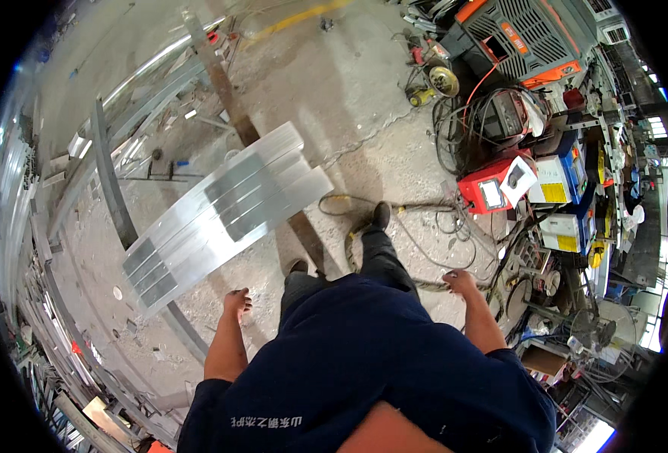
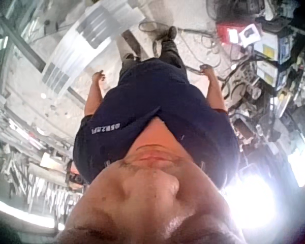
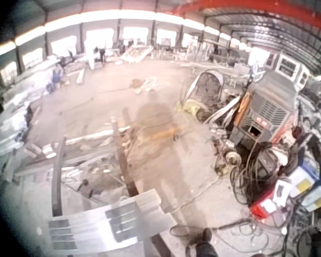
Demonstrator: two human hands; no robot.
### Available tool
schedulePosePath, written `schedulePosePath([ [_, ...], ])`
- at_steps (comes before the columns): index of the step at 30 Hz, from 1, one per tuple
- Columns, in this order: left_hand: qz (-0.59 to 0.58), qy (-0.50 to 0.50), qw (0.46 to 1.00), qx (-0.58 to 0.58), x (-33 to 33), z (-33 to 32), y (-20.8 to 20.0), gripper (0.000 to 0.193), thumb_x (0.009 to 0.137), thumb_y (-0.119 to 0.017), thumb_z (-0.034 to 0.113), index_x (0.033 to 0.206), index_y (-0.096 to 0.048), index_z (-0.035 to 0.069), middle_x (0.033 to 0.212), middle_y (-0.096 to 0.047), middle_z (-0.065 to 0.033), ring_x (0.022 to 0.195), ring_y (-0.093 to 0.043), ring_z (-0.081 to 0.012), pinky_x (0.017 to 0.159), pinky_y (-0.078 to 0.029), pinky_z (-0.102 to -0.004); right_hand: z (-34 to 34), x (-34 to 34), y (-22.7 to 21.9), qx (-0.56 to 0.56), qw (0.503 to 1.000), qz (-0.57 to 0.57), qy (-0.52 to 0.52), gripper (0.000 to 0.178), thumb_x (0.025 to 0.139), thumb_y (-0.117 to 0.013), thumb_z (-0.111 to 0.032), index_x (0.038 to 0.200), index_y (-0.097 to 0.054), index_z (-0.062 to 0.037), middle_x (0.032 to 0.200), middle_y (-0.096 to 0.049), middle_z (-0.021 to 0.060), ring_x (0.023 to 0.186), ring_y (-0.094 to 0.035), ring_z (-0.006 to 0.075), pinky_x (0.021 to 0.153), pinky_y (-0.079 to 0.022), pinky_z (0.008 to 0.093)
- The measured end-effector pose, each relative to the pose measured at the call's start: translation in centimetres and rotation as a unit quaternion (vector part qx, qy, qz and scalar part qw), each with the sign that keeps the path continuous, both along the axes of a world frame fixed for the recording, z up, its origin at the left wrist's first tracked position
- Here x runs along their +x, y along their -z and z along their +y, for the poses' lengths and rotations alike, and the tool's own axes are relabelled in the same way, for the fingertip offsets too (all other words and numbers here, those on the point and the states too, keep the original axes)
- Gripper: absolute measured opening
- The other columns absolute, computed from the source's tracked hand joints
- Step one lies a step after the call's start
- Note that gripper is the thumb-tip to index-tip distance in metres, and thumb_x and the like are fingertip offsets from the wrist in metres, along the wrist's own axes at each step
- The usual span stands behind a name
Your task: The person walks through a workshop, picks up a metal frame and a metal strip, and places the strip onto the frame. They then pick up a nail gun and appear to prepare to fasten the strip to the frame.
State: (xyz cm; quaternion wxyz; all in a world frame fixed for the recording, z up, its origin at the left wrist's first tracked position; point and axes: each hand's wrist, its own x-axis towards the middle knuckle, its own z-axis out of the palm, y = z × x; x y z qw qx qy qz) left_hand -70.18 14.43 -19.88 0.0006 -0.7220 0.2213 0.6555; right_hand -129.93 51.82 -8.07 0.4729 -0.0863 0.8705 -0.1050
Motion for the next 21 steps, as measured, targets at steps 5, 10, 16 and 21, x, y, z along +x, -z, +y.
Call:
schedulePosePath([
  [5, 0.0, 0.074, 0.99, -0.117, -11.3, -0.5, -2.2, 0.029, 0.089, -0.069, 0.024, 0.102, -0.063, -0.002, 0.069, -0.063, -0.012, 0.052, -0.06, -0.0188, 0.044, -0.045, -0.0311, 0.0, -11.5, 9.5, 0.009, 0.992, -0.103, 0.075, 0.033, 0.088, -0.072, -0.025, 0.107, -0.065, 0.0011, 0.087, -0.07, 0.015, 0.065, -0.067, 0.0242, 0.057, -0.056, 0.0381],
  [10, -0.105, 0.28, 0.952, -0.064, -18.0, 0.1, -7.6, 0.044, 0.08, -0.078, 0.036, 0.102, -0.067, -0.001, 0.079, -0.071, -0.0121, 0.062, -0.067, -0.0196, 0.054, -0.054, -0.0339, -3.0, -21.4, 12.5, -0.033, 0.979, -0.164, 0.116, 0.026, 0.088, -0.069, -0.025, 0.099, -0.067, -0.0017, 0.08, -0.069, 0.0104, 0.064, -0.065, 0.0202, 0.055, -0.053, 0.0343],
  [16, -0.116, 0.322, 0.927, -0.153, -29.3, -4.7, -8.1, 0.05, 0.081, -0.075, 0.045, 0.102, -0.067, 0.001, 0.07, -0.069, -0.0101, 0.06, -0.065, -0.0205, 0.059, -0.053, -0.0358, 6.0, -39.2, 23.6, -0.18, 0.98, -0.067, -0.06, 0.035, 0.089, -0.064, -0.028, 0.11, -0.061, -0.0011, 0.09, -0.067, 0.0151, 0.066, -0.065, 0.0261, 0.055, -0.053, 0.0425],
  [21, -0.124, 0.268, 0.932, -0.212, -37.9, -7.3, -12.5, 0.042, 0.083, -0.073, 0.04, 0.097, -0.068, 0.001, 0.071, -0.068, -0.0102, 0.059, -0.064, -0.0184, 0.058, -0.052, -0.0343, -2.8, -39.7, 18.7, -0.029, 0.979, -0.126, 0.158, 0.03, 0.091, -0.061, -0.025, 0.11, -0.062, -0.001, 0.091, -0.067, 0.0156, 0.073, -0.066, 0.0278, 0.058, -0.054, 0.0443],
])
